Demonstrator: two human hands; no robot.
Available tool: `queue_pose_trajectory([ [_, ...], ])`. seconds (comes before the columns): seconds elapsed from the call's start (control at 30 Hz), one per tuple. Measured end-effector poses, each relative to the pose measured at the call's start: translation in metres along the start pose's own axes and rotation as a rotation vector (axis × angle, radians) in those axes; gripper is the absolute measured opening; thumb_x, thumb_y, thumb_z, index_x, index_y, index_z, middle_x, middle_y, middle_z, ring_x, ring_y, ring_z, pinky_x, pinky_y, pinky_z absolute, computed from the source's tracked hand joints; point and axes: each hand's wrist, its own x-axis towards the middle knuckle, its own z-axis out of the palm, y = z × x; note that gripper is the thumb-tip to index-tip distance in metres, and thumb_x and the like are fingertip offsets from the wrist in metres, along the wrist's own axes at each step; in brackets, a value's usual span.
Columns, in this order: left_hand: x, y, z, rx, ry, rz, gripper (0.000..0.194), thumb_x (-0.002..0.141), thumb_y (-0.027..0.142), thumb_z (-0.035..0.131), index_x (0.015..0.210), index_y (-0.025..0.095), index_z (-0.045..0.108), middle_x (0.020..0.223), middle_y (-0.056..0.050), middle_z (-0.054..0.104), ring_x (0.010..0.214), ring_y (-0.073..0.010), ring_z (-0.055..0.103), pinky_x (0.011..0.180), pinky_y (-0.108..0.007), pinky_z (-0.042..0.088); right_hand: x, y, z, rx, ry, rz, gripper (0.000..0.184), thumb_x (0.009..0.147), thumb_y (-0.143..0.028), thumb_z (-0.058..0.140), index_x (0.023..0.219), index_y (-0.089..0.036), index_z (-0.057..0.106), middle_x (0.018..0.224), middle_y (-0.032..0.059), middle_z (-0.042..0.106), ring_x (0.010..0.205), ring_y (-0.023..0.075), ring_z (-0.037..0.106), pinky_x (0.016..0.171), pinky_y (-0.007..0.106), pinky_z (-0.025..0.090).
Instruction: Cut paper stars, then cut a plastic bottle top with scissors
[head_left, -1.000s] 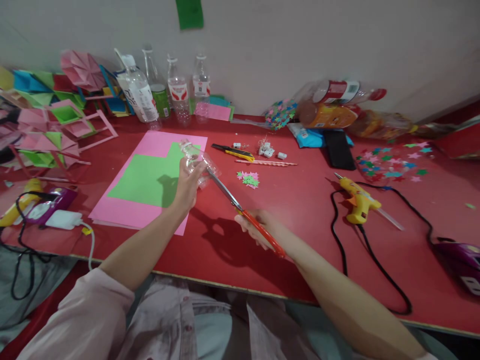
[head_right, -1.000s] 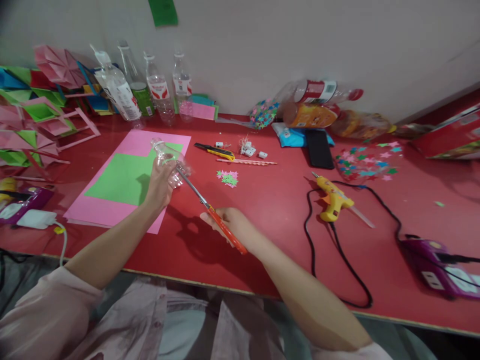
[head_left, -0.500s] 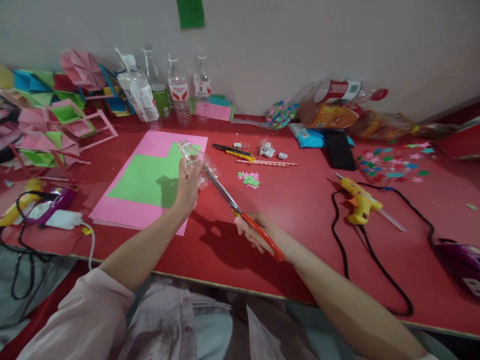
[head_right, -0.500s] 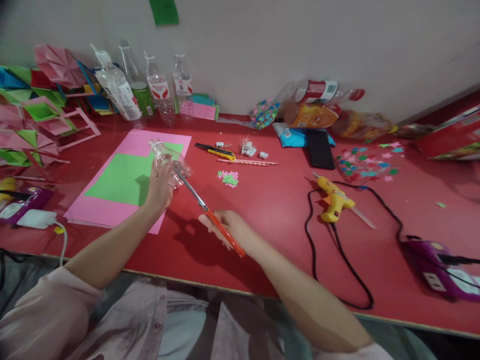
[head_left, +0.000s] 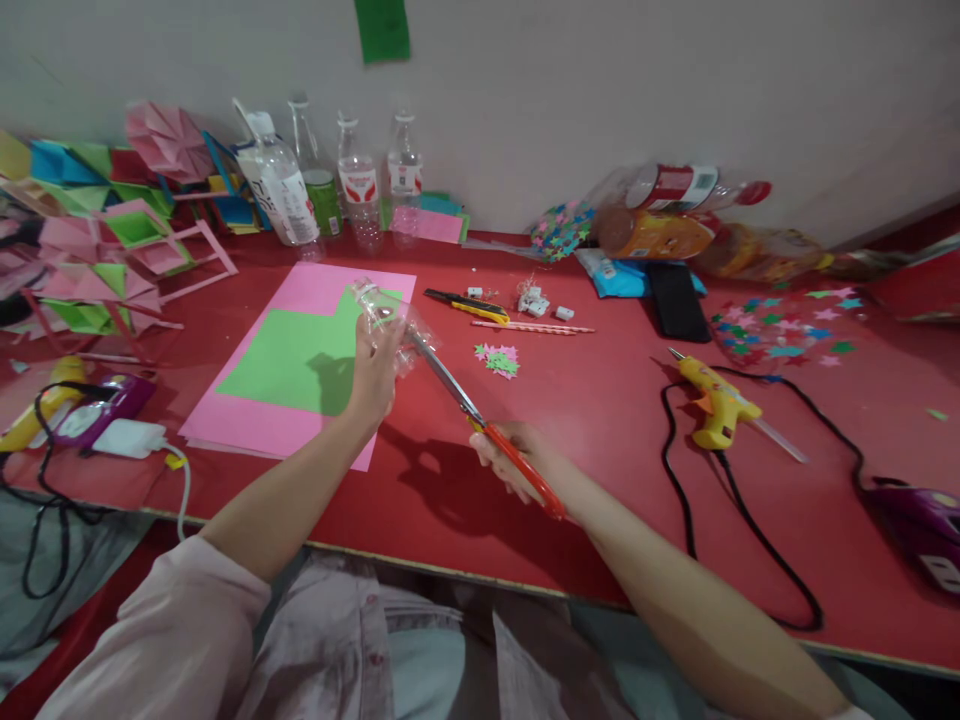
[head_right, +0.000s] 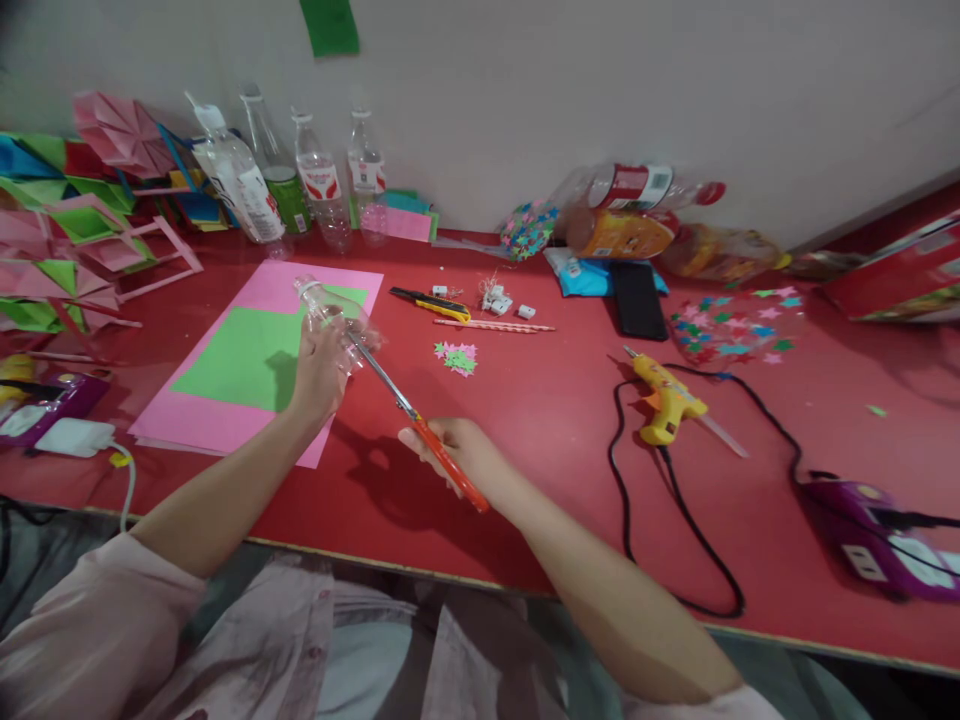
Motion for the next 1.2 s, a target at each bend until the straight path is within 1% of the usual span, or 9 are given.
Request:
queue_pose_trajectory([
  [0.13, 0.0006, -0.0006, 0.0008, 0.03, -0.009, 0.08, 0.032, 0.075, 0.036, 0.073, 0.097, 0.026, 0.053, 0.08, 0.003, 0.06, 0.071, -0.0088, 0.061, 0.072, -0.024, 0.053, 0.003, 0.002, -0.0031, -0.029, -0.06, -0.007, 0.047, 0.077, -0.065, 0.06, 0.065, -0.021, 0.048, 0.041, -0.0093, 0.039, 0.031, 0.0064, 0.039, 0.035, 0.02, 0.037],
  [0.23, 0.0, -0.0001, 0.002, 0.033, -0.015, 0.111, 0.031, 0.074, 0.034, 0.075, 0.095, 0.025, 0.053, 0.079, 0.004, 0.059, 0.068, -0.0068, 0.058, 0.067, -0.021, 0.051, 0.0034, 0.0044, -0.0038, -0.049, -0.065, -0.031, 0.048, 0.078, -0.067, 0.059, 0.067, -0.021, 0.05, 0.042, -0.0087, 0.041, 0.032, 0.007, 0.041, 0.037, 0.021, 0.038],
  [0.43, -0.0009, 0.0022, 0.0014, 0.03, -0.042, 0.088, 0.031, 0.076, 0.034, 0.074, 0.096, 0.025, 0.052, 0.081, 0.003, 0.059, 0.069, -0.008, 0.059, 0.068, -0.023, 0.052, 0.0029, 0.0056, -0.0042, -0.064, -0.071, -0.074, 0.051, 0.078, -0.07, 0.055, 0.066, -0.021, 0.047, 0.043, -0.0083, 0.041, 0.034, 0.0074, 0.042, 0.037, 0.021, 0.037],
  [0.57, 0.0002, 0.0019, 0.0007, 0.03, -0.053, 0.077, 0.033, 0.075, 0.036, 0.074, 0.096, 0.025, 0.051, 0.08, 0.004, 0.059, 0.068, -0.0087, 0.059, 0.07, -0.025, 0.053, 0.003, 0.0041, -0.004, -0.059, -0.06, -0.03, 0.052, 0.079, -0.071, 0.053, 0.065, -0.021, 0.048, 0.041, -0.0083, 0.041, 0.031, 0.0069, 0.04, 0.034, 0.02, 0.035],
  [0.67, 0.0006, 0.0016, 0.0005, 0.031, -0.045, 0.093, 0.031, 0.076, 0.036, 0.074, 0.095, 0.025, 0.052, 0.08, 0.004, 0.06, 0.068, -0.0078, 0.059, 0.07, -0.024, 0.053, 0.002, 0.0025, -0.0031, -0.015, -0.059, 0.005, 0.052, 0.076, -0.07, 0.057, 0.064, -0.021, 0.048, 0.042, -0.0089, 0.04, 0.031, 0.0066, 0.039, 0.032, 0.02, 0.035],
  [0.83, 0.0003, 0.0014, 0.0009, 0.04, -0.044, 0.085, 0.031, 0.076, 0.035, 0.072, 0.097, 0.026, 0.052, 0.08, 0.004, 0.06, 0.067, -0.0083, 0.06, 0.07, -0.025, 0.054, 0.0001, 0.0009, -0.0008, -0.047, -0.002, -0.034, 0.051, 0.078, -0.067, 0.058, 0.061, -0.022, 0.043, 0.041, -0.0093, 0.037, 0.03, 0.0055, 0.039, 0.031, 0.018, 0.033],
  [0.93, 0.0003, 0.001, 0.0006, 0.032, -0.03, 0.094, 0.03, 0.076, 0.036, 0.073, 0.096, 0.026, 0.052, 0.079, 0.003, 0.059, 0.067, -0.0087, 0.06, 0.068, -0.025, 0.053, -0.0003, 0.0002, 0.0006, -0.087, 0.002, -0.029, 0.049, 0.078, -0.065, 0.058, 0.06, -0.022, 0.041, 0.041, -0.009, 0.037, 0.03, 0.0064, 0.041, 0.031, 0.019, 0.033],
  [1.07, 0.0016, -0.0006, -0.0022, 0.044, -0.055, 0.09, 0.031, 0.077, 0.037, 0.072, 0.099, 0.027, 0.052, 0.082, 0.002, 0.06, 0.069, -0.0089, 0.061, 0.067, -0.024, 0.052, -0.0008, -0.0002, 0.0019, -0.095, 0.059, -0.026, 0.047, 0.079, -0.061, 0.059, 0.06, -0.022, 0.04, 0.041, -0.0089, 0.036, 0.031, 0.0069, 0.041, 0.031, 0.019, 0.032],
  [1.2, 0.0027, -0.0012, -0.0026, 0.058, -0.069, 0.111, 0.032, 0.077, 0.036, 0.072, 0.099, 0.027, 0.05, 0.083, 0.003, 0.06, 0.067, -0.0084, 0.061, 0.065, -0.024, 0.052, 0.0018, 0.0025, 0.0007, -0.027, -0.015, -0.006, 0.048, 0.078, -0.066, 0.057, 0.063, -0.022, 0.043, 0.04, -0.01, 0.035, 0.03, 0.0062, 0.036, 0.031, 0.02, 0.033],
])
